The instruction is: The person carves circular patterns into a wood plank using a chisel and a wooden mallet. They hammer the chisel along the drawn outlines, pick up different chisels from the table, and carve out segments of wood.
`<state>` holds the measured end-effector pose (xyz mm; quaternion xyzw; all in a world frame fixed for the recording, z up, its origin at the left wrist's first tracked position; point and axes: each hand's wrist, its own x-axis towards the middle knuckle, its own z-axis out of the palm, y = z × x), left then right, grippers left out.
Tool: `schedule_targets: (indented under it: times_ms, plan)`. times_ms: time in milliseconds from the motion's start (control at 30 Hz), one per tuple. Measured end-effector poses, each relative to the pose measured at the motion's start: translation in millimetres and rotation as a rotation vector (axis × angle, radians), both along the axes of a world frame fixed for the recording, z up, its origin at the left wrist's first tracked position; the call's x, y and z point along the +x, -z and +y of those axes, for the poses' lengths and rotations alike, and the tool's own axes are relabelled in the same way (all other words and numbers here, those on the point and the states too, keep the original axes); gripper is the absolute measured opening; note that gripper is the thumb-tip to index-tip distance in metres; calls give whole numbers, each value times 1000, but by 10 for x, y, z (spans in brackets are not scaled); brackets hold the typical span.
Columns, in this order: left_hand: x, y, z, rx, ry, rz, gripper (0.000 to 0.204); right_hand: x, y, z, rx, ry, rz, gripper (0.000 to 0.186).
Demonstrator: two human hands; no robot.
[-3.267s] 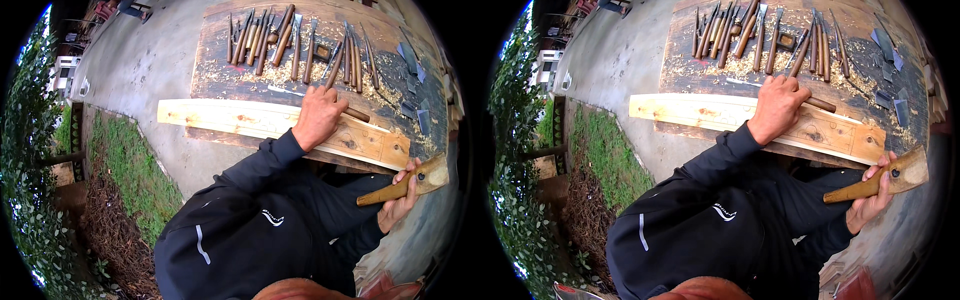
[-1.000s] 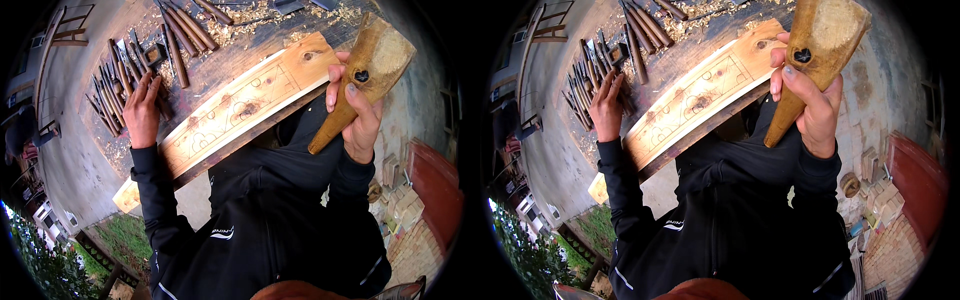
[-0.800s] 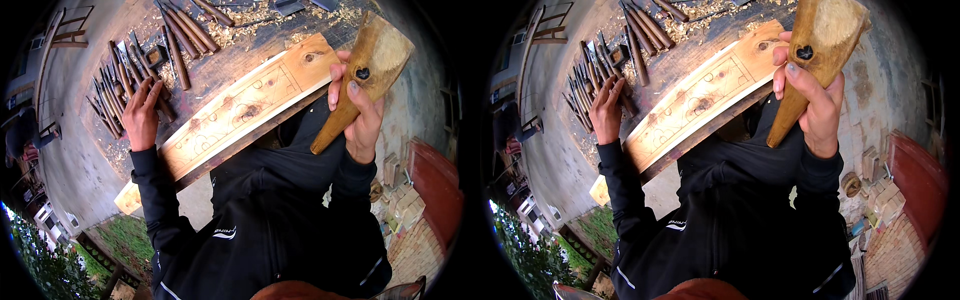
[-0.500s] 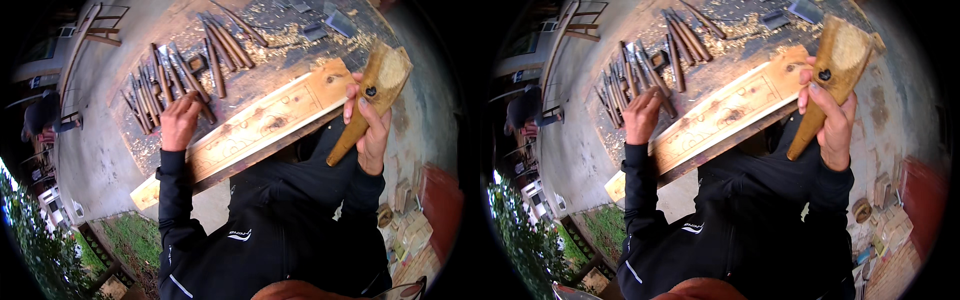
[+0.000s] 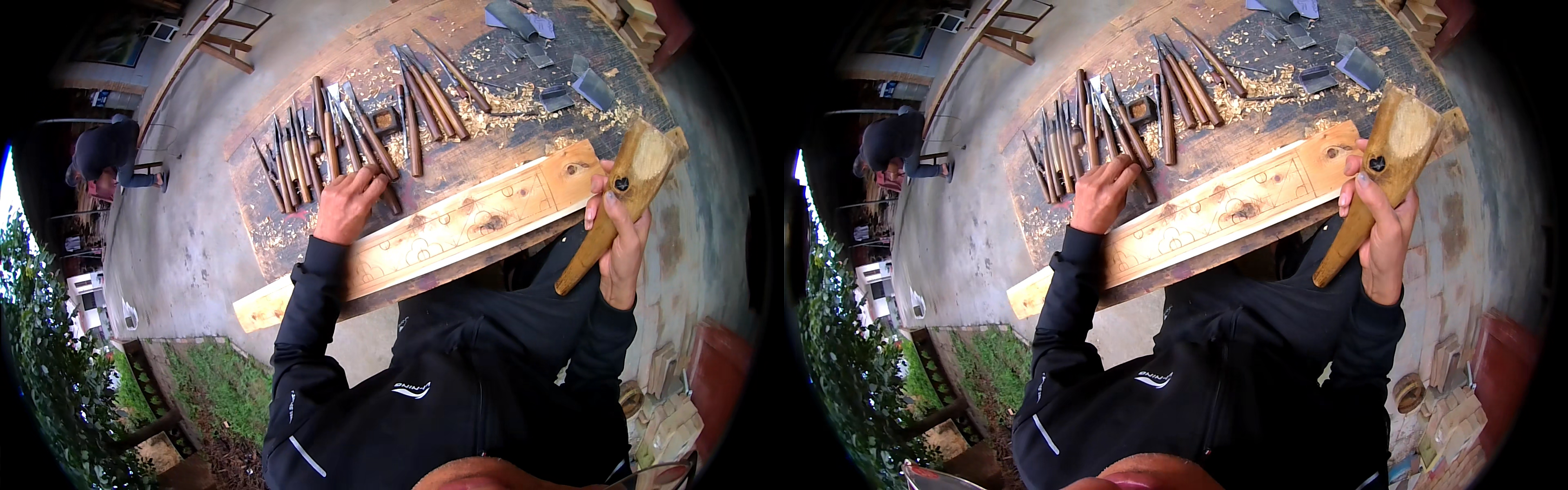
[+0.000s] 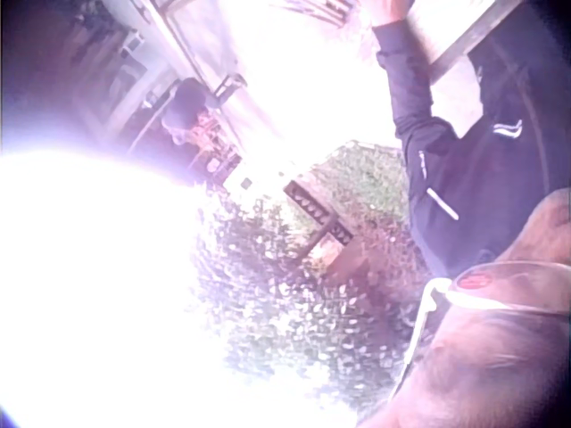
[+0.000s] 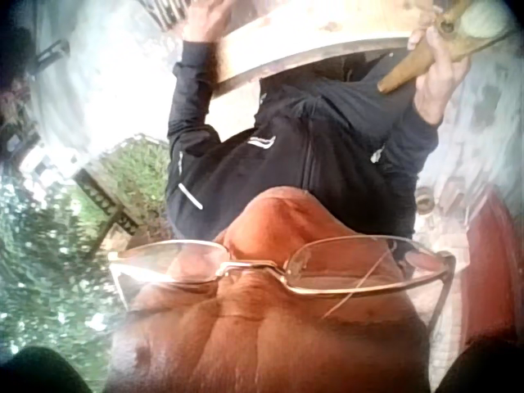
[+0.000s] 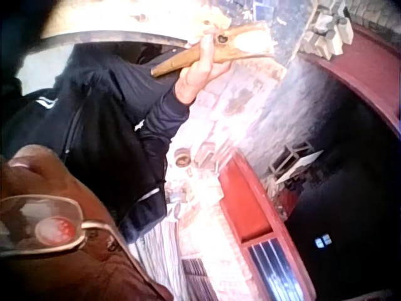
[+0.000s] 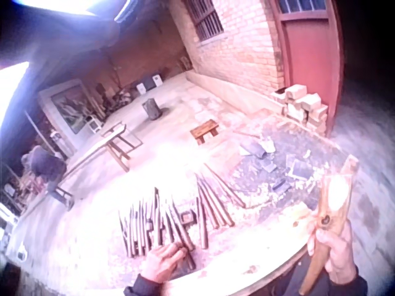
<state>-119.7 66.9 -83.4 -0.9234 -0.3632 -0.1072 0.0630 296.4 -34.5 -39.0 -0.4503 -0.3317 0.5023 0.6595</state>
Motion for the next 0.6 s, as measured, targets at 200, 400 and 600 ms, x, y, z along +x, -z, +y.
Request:
schedule_targets:
  times_ms: [200,400,600]
  plan:
    - [-61,1,-9,14,1,28,37,-12,-17,-7,3,7,-3,43]
    - [-28,14,79,185,-21,2,22,-26,-37,-11,-4,4,-21,42]
    - [134,-220,233,177,-75,-945,16,6,-13,-8,-8,-12,-51,43]
